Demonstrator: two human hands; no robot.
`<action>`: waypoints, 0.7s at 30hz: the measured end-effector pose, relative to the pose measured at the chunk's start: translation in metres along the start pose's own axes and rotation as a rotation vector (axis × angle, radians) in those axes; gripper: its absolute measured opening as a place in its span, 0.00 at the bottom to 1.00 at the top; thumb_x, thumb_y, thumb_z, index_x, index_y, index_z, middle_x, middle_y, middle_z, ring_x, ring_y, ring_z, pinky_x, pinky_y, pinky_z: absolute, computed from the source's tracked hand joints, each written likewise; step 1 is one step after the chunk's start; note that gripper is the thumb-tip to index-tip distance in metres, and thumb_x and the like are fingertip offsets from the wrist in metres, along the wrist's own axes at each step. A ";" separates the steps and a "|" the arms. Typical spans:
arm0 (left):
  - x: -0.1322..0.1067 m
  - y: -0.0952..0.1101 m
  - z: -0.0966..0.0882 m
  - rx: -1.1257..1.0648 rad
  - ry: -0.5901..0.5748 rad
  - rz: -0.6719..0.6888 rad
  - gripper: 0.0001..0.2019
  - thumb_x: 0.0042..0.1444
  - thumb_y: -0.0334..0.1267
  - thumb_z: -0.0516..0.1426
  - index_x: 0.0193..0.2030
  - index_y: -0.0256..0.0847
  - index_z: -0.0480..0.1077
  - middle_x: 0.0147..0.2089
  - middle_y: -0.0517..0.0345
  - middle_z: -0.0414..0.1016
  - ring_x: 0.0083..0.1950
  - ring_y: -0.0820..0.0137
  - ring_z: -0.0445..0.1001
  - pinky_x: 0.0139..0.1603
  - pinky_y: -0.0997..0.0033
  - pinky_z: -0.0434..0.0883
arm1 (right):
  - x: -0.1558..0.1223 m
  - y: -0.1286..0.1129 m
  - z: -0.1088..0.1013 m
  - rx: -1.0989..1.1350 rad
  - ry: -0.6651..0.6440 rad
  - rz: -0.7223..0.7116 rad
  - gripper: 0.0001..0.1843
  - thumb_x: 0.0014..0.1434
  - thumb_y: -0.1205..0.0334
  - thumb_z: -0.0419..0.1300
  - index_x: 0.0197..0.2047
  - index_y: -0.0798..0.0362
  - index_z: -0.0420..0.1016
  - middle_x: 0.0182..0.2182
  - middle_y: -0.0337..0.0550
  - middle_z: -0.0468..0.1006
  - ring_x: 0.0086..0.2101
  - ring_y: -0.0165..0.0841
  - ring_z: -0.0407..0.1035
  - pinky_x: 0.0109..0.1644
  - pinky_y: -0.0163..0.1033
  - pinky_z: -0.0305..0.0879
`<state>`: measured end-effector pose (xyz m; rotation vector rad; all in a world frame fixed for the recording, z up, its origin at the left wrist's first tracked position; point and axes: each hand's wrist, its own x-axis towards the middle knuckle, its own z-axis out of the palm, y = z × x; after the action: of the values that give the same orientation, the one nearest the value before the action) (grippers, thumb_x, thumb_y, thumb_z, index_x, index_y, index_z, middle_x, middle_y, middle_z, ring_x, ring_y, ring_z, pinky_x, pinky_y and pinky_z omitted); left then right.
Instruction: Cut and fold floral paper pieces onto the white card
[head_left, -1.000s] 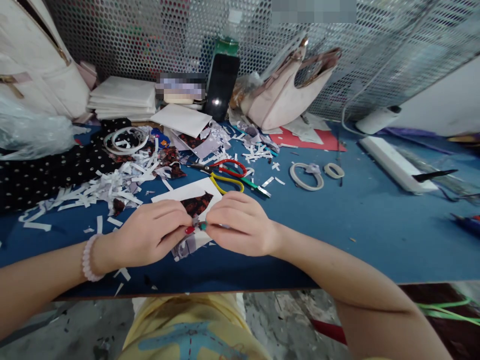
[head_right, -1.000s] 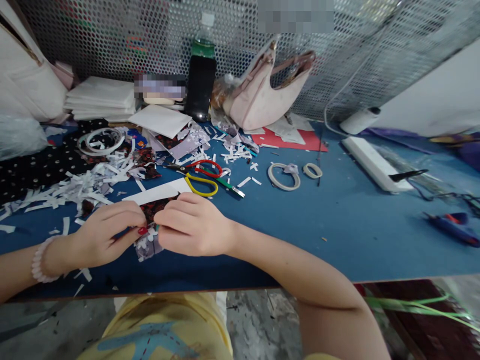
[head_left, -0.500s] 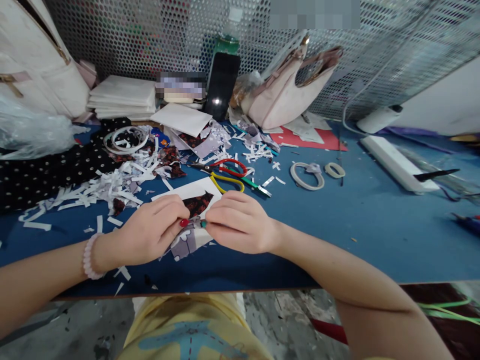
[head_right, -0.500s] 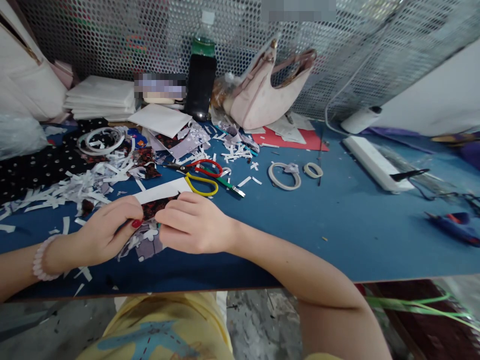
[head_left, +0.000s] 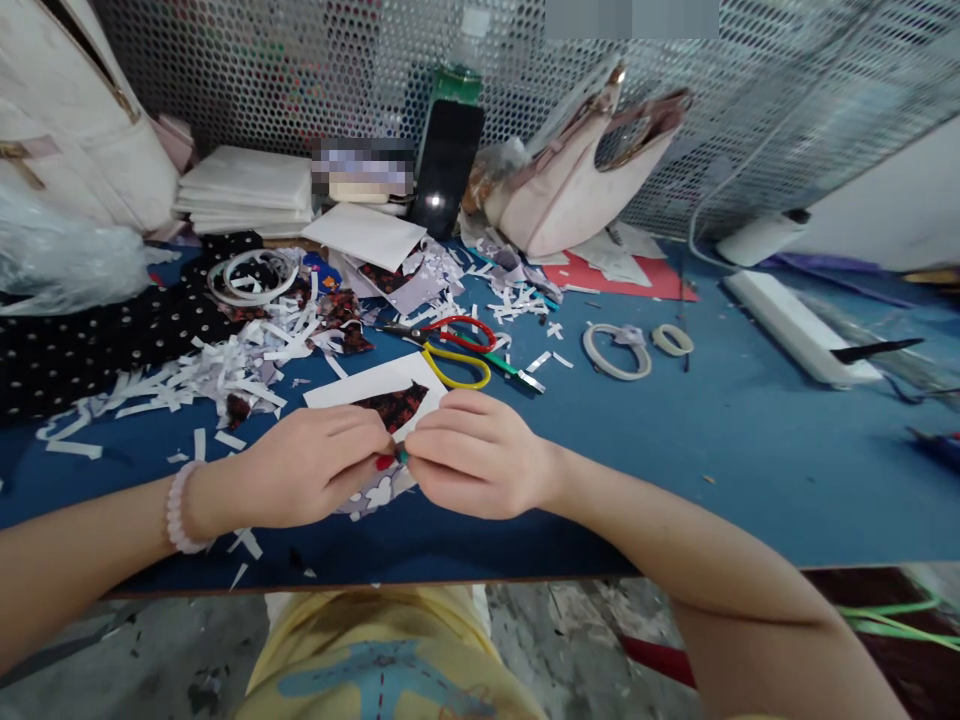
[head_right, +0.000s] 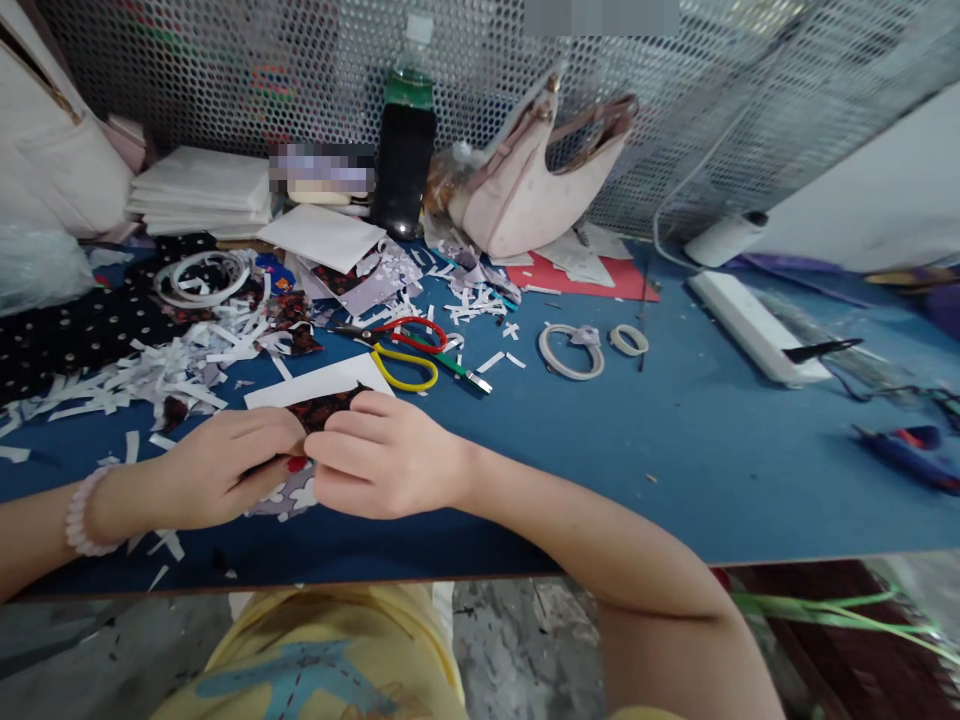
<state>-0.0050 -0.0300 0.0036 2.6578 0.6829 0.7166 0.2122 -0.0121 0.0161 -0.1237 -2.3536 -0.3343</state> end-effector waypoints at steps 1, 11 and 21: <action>0.000 0.000 -0.001 -0.024 -0.007 -0.015 0.09 0.67 0.32 0.46 0.38 0.39 0.65 0.34 0.56 0.74 0.35 0.71 0.71 0.36 0.75 0.68 | 0.000 0.000 0.000 0.002 -0.004 -0.004 0.14 0.58 0.74 0.56 0.23 0.53 0.68 0.29 0.39 0.77 0.28 0.28 0.66 0.31 0.37 0.61; 0.001 -0.002 -0.004 -0.128 0.020 -0.183 0.09 0.64 0.30 0.46 0.38 0.41 0.65 0.34 0.60 0.74 0.34 0.74 0.73 0.36 0.77 0.69 | -0.002 0.001 0.001 0.010 -0.025 -0.020 0.14 0.59 0.73 0.57 0.23 0.53 0.68 0.30 0.40 0.76 0.29 0.28 0.65 0.32 0.37 0.61; 0.002 -0.001 -0.004 -0.161 -0.025 -0.209 0.05 0.63 0.33 0.49 0.39 0.40 0.66 0.34 0.59 0.74 0.32 0.74 0.72 0.34 0.76 0.68 | -0.002 0.001 0.000 0.004 -0.034 -0.016 0.13 0.59 0.72 0.57 0.23 0.53 0.68 0.30 0.40 0.76 0.29 0.28 0.66 0.32 0.36 0.61</action>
<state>-0.0066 -0.0272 0.0073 2.4022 0.8433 0.6501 0.2141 -0.0112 0.0150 -0.1090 -2.3894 -0.3380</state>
